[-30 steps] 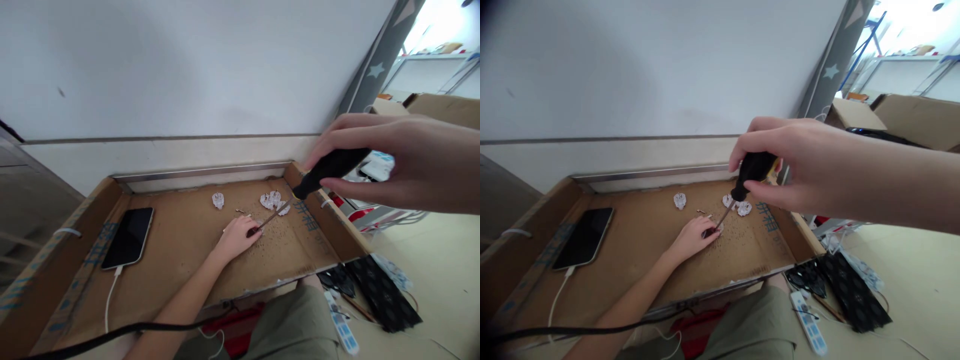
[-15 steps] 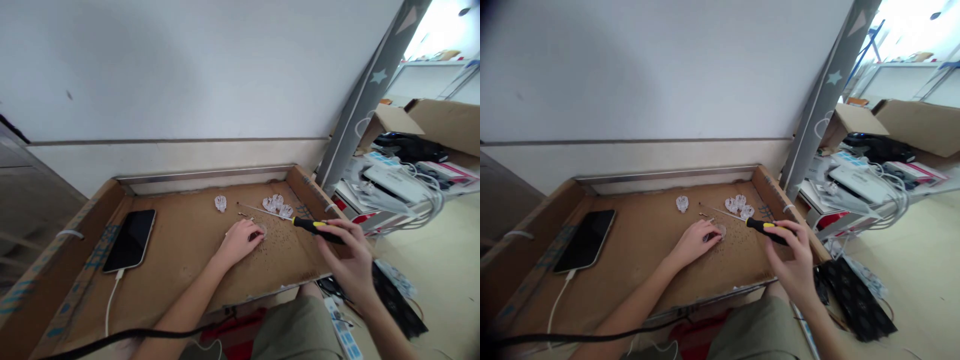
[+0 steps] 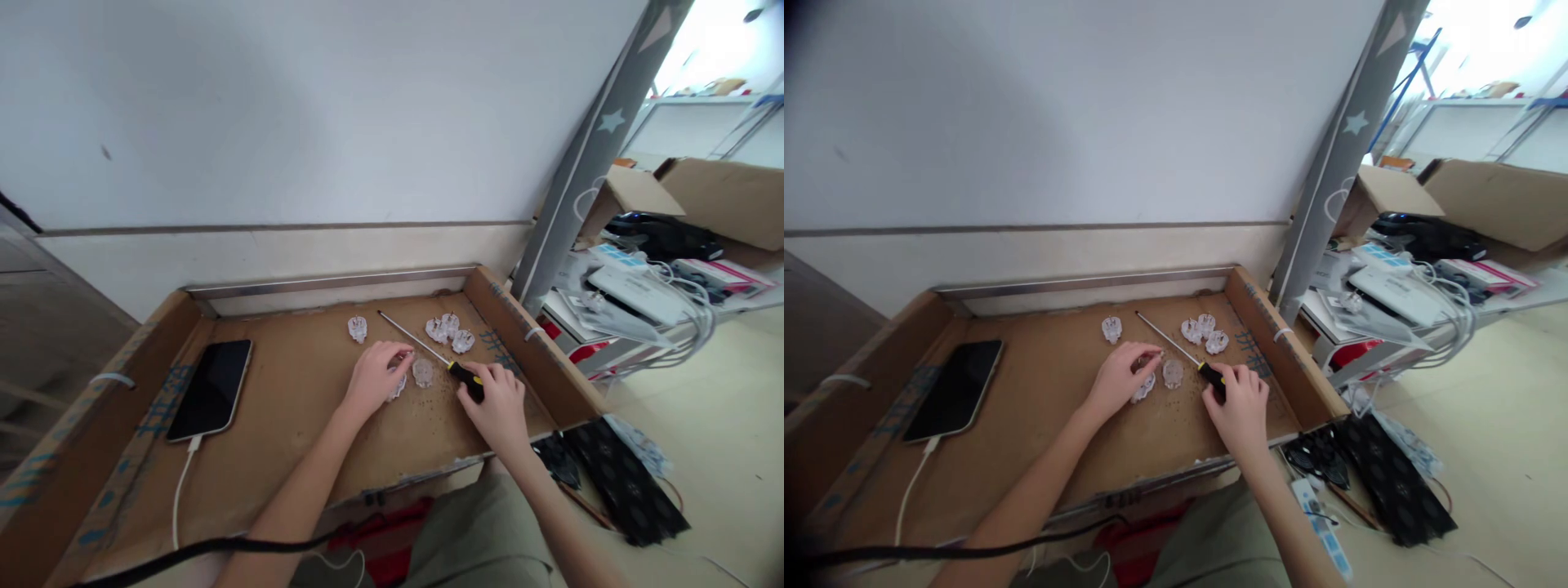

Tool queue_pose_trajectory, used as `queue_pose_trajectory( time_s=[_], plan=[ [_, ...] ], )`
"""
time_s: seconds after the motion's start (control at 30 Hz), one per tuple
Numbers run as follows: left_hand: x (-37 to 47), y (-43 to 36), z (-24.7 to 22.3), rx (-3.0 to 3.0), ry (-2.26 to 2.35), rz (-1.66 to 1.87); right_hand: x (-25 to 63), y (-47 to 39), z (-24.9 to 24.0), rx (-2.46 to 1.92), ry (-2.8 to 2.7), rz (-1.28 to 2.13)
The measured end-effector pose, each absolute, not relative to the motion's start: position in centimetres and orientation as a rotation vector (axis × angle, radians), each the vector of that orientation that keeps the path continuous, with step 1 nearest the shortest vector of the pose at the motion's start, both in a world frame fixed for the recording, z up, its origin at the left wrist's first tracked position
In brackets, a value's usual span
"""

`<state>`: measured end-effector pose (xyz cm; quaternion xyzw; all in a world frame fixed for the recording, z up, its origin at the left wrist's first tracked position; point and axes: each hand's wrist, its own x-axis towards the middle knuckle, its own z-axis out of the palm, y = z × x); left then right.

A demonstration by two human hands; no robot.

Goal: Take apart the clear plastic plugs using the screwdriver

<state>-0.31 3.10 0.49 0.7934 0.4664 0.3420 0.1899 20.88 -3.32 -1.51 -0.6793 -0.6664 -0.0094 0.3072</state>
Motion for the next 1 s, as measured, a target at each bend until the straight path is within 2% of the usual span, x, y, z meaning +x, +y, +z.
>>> queue_pose_trajectory(
  time_s=[0.17, 0.3, 0.47, 0.87, 1.0],
  plan=[
    [-3.5, 3.9, 0.9, 2.192, 1.515, 1.040, 21.2, -0.9, -0.9, -1.744, -1.918, 0.111],
    [-5.4, 4.3, 0.7, 2.262, 1.648, 0.924, 21.7, -0.1, -1.5, -1.742, -1.908, 0.163],
    [-5.0, 4.3, 0.0, 2.368, 1.636, 0.777, 21.9, -0.2, -1.8, -1.758, -1.857, 0.158],
    [-6.1, 4.7, 0.1, 2.242, 1.657, 0.961, 21.6, -0.5, -1.7, -1.754, -1.813, 0.143],
    [-6.0, 4.6, 0.0, 2.280, 1.558, 0.860, 22.0, -0.2, -1.8, -1.741, -1.798, 0.193]
  ],
)
